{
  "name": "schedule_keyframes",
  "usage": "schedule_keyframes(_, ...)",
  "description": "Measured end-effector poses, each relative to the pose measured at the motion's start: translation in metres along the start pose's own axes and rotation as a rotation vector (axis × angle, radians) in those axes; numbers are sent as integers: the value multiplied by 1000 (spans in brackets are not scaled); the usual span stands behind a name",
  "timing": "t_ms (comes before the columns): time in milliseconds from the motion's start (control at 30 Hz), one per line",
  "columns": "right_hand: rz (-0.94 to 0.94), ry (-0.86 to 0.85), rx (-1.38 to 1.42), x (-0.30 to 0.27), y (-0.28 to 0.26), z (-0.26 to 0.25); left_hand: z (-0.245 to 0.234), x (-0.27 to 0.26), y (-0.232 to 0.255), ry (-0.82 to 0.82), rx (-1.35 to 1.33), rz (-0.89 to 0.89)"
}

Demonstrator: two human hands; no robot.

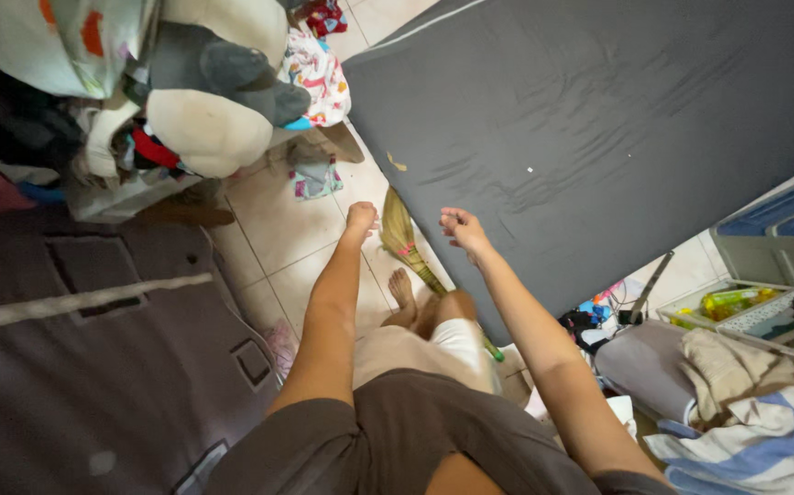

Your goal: The person folds a striped sheet and a blue blanket, picks up clothing and a stuffed panda from the floor, and sweeps the floor near a mattress with a broom.

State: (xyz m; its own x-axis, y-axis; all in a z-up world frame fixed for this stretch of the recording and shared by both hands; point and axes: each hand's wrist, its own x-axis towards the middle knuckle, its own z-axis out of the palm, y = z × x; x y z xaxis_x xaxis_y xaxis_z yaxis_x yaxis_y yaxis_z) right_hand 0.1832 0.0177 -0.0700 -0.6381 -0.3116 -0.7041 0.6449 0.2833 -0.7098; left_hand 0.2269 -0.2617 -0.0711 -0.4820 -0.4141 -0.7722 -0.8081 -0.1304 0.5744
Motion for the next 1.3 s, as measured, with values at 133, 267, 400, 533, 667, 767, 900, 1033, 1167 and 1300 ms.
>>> schedule_keyframes(133,-1,30,1,-1,22,0,23,4,-21,-11,221,63)
schedule_keyframes(267,-17,82,37,-12,59,-16,69,10,-39,-51,410,118)
schedule_keyframes(400,-48,147,52,-11,103,-41,128,23,-56,-104,625,255)
schedule_keyframes(533,-124,220,81,-2,150,-45,176,39,-82,-203,854,275)
schedule_keyframes(667,-143,247,144,25,198,-43,211,69,-118,-271,1019,345)
schedule_keyframes(767,-188,303,181,74,239,-40,224,109,-162,-336,1198,504)
schedule_keyframes(900,-254,327,227,148,308,-35,236,177,-225,-366,1514,668)
schedule_keyframes(1033,-295,380,206,205,391,-26,241,227,-296,-504,1759,856)
schedule_keyframes(1167,-249,423,201,239,451,-13,238,265,-369,-488,1796,1113)
schedule_keyframes(1300,-252,426,216,249,483,-5,248,295,-402,-410,1787,1345)
